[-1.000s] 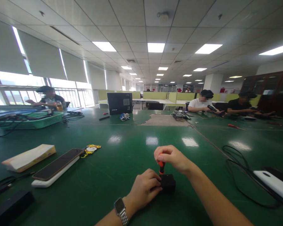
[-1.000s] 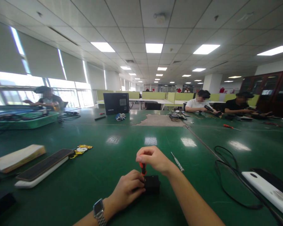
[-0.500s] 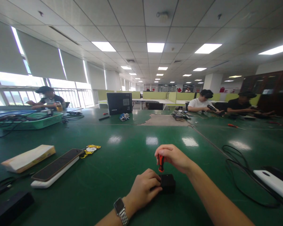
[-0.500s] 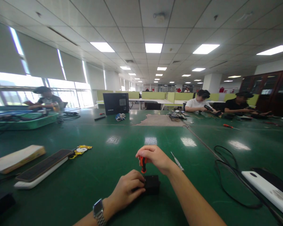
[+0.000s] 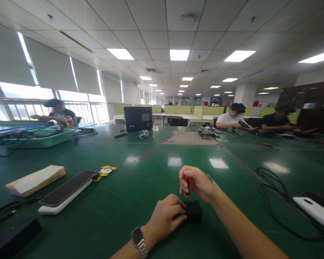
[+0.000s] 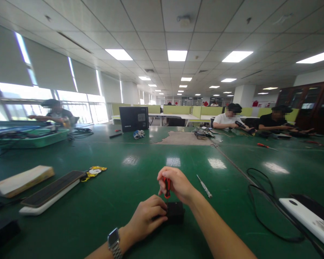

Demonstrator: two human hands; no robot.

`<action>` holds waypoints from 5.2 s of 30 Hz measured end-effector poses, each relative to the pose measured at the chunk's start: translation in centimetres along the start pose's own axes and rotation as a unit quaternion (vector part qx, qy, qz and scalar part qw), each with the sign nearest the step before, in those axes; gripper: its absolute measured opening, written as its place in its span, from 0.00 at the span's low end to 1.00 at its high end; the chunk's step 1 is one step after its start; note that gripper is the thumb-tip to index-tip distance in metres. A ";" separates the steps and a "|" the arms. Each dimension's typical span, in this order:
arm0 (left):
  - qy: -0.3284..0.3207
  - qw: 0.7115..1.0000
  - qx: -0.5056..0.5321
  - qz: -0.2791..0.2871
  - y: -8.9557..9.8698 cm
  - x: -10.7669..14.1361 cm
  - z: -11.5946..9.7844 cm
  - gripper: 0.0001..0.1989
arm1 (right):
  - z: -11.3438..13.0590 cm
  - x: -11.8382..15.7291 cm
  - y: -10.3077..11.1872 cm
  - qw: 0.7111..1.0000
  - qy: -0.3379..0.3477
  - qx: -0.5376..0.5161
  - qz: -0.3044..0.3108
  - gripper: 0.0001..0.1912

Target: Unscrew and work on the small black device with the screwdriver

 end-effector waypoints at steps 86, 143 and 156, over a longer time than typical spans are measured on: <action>0.003 1.000 0.000 0.020 0.0 -0.1 0.0 0.03 | 0.0 -0.2 0.5 0.994 0.031 0.044 -0.090 0.10; 0.008 1.000 -0.001 0.020 -0.2 0.1 0.1 0.01 | 0.4 0.1 0.4 0.993 0.040 0.107 -0.029 0.17; 0.010 1.000 0.002 0.017 -0.1 0.0 0.3 0.02 | 0.7 0.4 -0.1 0.990 0.022 0.141 -0.015 0.08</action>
Point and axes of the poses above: each hand's wrist, its own x-axis away from the middle knuckle, its own y-axis out of the back of the hand, z = x × y, the point moved 5 cm from there along -x, towards the middle knuckle, and after that the axes turned 12 degrees about -x, right-handed, at the moved point
